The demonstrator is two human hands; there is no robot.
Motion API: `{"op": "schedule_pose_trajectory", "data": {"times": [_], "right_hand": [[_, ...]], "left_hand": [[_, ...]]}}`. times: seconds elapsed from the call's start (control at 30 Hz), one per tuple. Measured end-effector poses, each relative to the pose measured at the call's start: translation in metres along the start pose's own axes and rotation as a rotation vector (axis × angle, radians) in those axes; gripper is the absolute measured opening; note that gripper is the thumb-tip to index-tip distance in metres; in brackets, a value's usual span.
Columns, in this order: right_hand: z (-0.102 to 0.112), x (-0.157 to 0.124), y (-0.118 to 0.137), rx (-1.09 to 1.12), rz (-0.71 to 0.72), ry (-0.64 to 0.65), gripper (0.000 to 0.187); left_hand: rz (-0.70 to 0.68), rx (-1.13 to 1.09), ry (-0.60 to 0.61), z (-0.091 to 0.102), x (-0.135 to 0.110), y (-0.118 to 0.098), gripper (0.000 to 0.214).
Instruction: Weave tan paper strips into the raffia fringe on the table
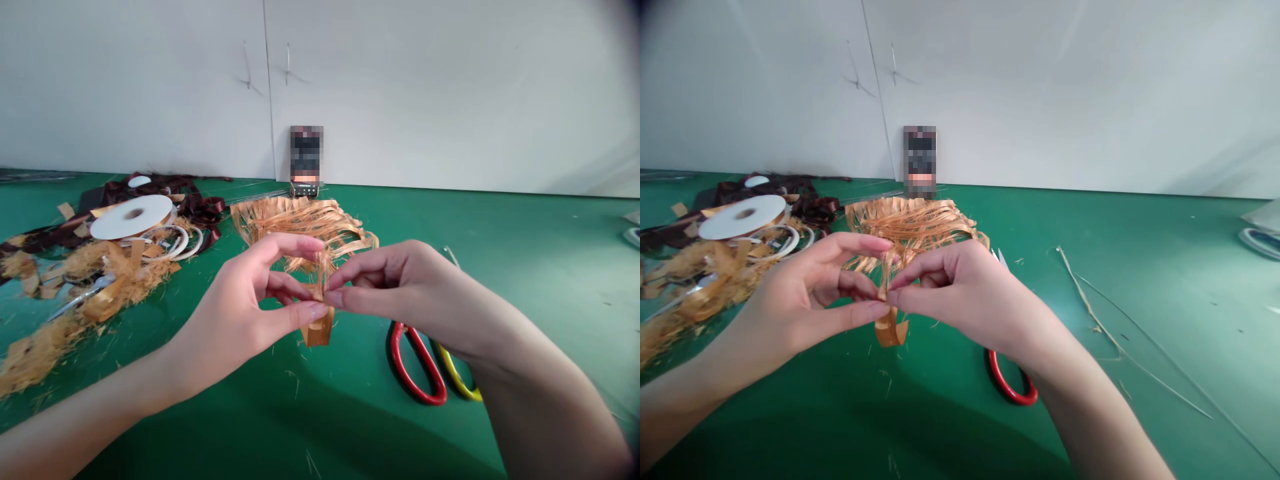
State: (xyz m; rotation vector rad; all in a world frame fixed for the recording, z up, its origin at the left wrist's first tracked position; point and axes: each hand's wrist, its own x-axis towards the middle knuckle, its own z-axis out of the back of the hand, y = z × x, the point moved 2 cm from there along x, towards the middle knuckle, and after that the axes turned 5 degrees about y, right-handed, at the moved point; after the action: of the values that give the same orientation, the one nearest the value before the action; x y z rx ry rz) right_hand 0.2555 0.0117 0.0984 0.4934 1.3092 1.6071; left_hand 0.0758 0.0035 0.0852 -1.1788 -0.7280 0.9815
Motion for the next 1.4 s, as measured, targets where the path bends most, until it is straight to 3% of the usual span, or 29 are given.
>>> {"op": "schedule_pose_trajectory", "data": {"times": [0.43,0.8,1.07,1.27,1.4], "right_hand": [[0.0030,0.0001,0.0016,0.205,-0.054,0.021,0.008],[0.0088,-0.0037,0.0014,0.210,-0.036,-0.065,0.012],[0.0098,-0.0034,0.0013,0.097,-0.015,-0.137,0.024],[0.0069,-0.0053,0.0043,0.096,0.019,-0.190,0.021],[0.0048,-0.0077,0.0080,0.139,0.062,-0.215,0.017]], "left_hand": [[0.056,0.014,0.006,-0.0021,0.0002,0.0006,0.042],[0.054,0.036,-0.023,-0.0009,-0.0001,0.0015,0.042],[0.059,0.072,-0.017,-0.0015,0.0008,-0.0005,0.044],[0.066,0.069,-0.022,-0.0019,0.0008,-0.0020,0.045],[0.036,0.031,-0.046,-0.0017,0.0023,-0.0004,0.035]]}}
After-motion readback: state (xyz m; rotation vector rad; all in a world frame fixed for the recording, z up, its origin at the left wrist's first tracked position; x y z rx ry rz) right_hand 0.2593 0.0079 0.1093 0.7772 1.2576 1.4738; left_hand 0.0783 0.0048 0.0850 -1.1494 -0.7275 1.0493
